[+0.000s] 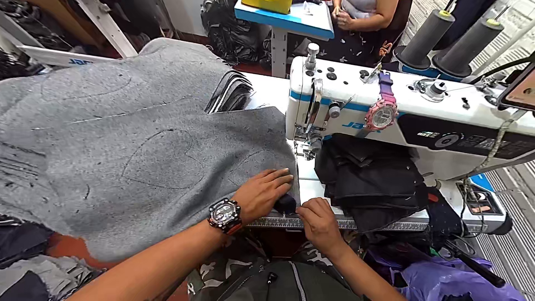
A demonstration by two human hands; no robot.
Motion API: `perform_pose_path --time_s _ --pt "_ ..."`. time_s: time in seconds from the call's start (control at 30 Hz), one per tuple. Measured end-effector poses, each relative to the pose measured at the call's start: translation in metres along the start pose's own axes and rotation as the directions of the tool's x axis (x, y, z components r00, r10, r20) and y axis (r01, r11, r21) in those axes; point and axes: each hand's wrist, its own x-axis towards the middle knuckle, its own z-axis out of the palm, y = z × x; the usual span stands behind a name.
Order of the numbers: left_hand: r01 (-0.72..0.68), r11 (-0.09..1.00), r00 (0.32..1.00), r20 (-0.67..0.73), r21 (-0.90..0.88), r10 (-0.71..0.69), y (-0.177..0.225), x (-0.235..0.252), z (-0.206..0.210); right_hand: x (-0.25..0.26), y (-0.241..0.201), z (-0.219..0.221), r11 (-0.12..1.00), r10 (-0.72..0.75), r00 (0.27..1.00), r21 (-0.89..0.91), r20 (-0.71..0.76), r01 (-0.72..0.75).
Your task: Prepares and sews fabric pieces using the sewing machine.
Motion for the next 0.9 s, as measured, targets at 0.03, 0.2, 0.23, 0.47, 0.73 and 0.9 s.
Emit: perform_pose_path --time_s 0.03,0.2,0.23,0.47,0.73,0.9 --pt "-0.002 1.0 1.0 0.018 -0.001 0.002 -0.001 -0.001 -0.002 0.001 -0.001 0.0 1.0 0.012 1.0 0.023 0.006 -0.012" --pt "0.067 0.998 0.994 0.082 0.006 -0.067 0.003 0.008 -0.011 0.006 -0.004 -0.002 0.981 0.109 0.99 0.149 0.09 -0.122" --pt "0.071 0.997 0.993 0.096 0.006 -0.072 0.003 0.011 -0.011 0.006 -0.003 -0.002 0.981 0.102 0.991 0.157 0.091 -0.115" --pt "0.041 0.999 0.999 0.035 -0.007 -0.041 0.005 0.005 -0.004 0.003 0.001 -0.01 0.988 0.074 0.992 0.13 0.102 -0.087" --pt "0.071 0.995 0.995 0.07 -0.072 -0.066 -0.008 0.013 -0.003 0.017 0.011 -0.012 0.996 0.032 0.989 0.083 0.142 -0.044" --pt "0.066 0.996 0.995 0.074 -0.061 -0.061 -0.022 0.018 -0.002 0.028 0.013 -0.007 0.996 0.053 0.991 0.068 0.124 -0.062"
